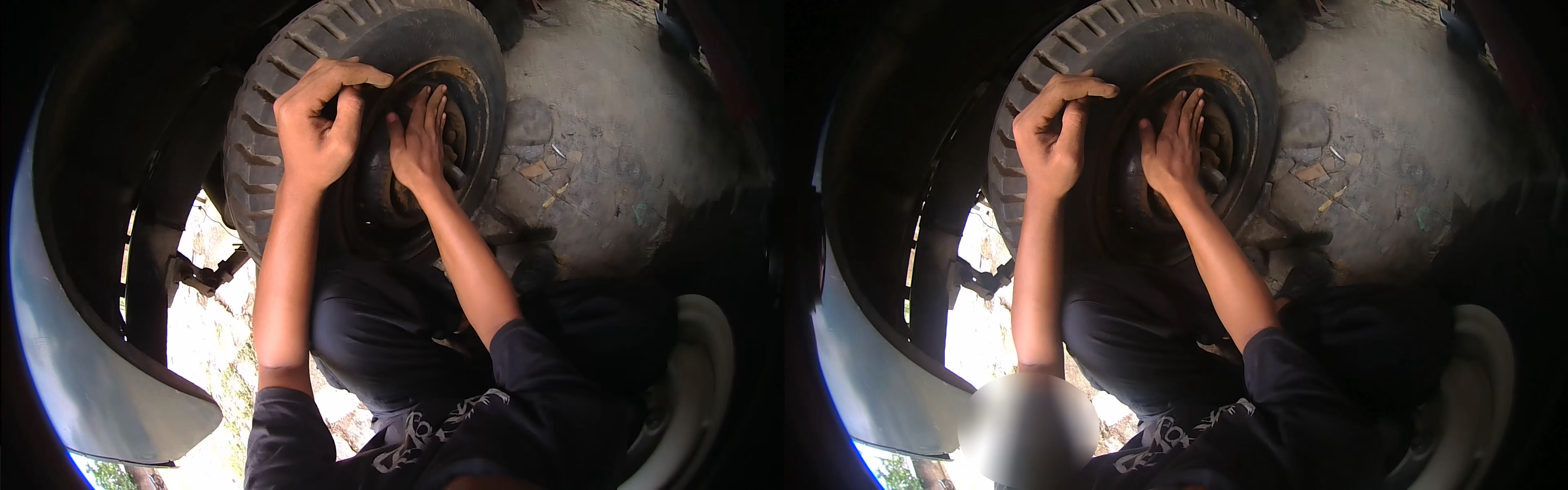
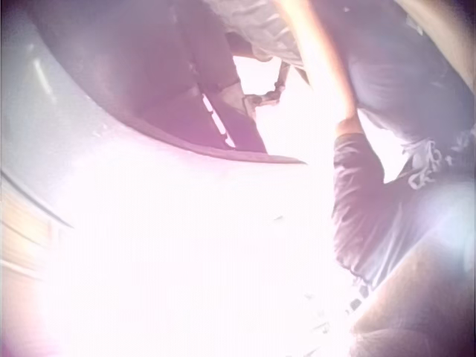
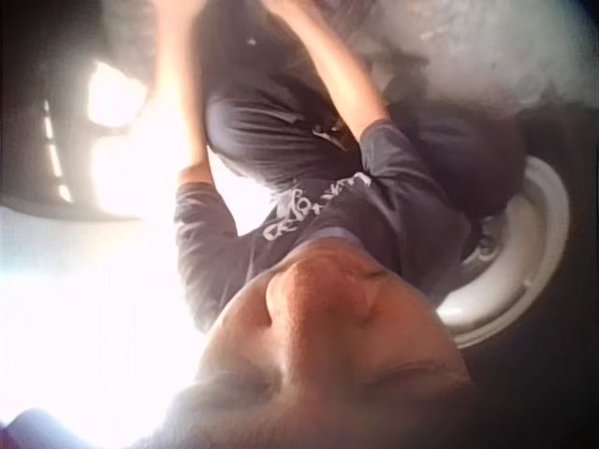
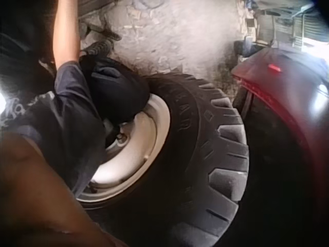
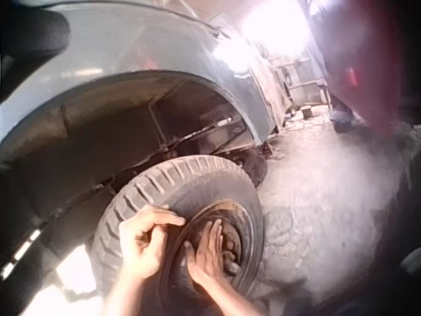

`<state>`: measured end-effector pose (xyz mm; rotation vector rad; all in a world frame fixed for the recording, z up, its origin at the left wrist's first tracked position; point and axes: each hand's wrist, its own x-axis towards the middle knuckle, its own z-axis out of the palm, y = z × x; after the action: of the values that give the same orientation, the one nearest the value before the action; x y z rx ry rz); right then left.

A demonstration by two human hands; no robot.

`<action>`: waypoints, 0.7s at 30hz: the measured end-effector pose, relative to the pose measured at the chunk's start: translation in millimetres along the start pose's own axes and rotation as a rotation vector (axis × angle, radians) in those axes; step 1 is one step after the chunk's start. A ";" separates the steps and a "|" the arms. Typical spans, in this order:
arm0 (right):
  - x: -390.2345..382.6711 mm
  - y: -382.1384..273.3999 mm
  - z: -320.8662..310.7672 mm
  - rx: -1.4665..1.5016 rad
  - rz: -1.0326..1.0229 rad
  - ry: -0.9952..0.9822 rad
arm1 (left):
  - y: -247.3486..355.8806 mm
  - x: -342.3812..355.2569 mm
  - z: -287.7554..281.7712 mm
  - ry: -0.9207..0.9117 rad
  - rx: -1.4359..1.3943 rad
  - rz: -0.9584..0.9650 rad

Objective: The person crouches by a vehicle wheel and uses hands to manipulate a small metal cotter pin into the wheel hub. The person repeatedly adjusts the pin and rotates the wheel to align the pin with the hub hole.

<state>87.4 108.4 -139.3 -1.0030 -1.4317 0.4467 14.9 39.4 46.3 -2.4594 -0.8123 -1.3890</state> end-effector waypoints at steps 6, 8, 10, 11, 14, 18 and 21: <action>-7.0 -9.1 2.3 -0.041 -0.048 -0.056 | 2.0 2.0 1.5 -0.020 0.048 0.049; 18.8 6.3 4.5 0.060 0.155 0.014 | 1.6 1.0 -0.2 -0.060 0.053 0.054; 27.6 1.6 3.1 0.001 0.198 0.018 | 4.9 1.9 0.2 -0.054 0.005 -0.001; 16.5 -4.1 4.3 -0.064 0.151 0.001 | 5.9 3.6 0.3 -0.051 -0.019 -0.029; -4.6 -17.9 4.1 -0.056 0.059 -0.105 | 6.3 7.7 -5.8 -0.037 -0.001 -0.037; 38.6 26.2 3.9 -0.021 0.177 0.013 | 11.4 -0.3 -1.1 -0.062 -0.016 -0.063; 67.2 37.9 -6.4 -0.047 0.353 -0.064 | 9.2 6.7 -1.7 -0.053 -0.032 -0.050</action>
<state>114.9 179.8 -127.6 -1.2962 -1.3283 0.7103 21.5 33.5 53.6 -2.5268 -0.8749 -1.3691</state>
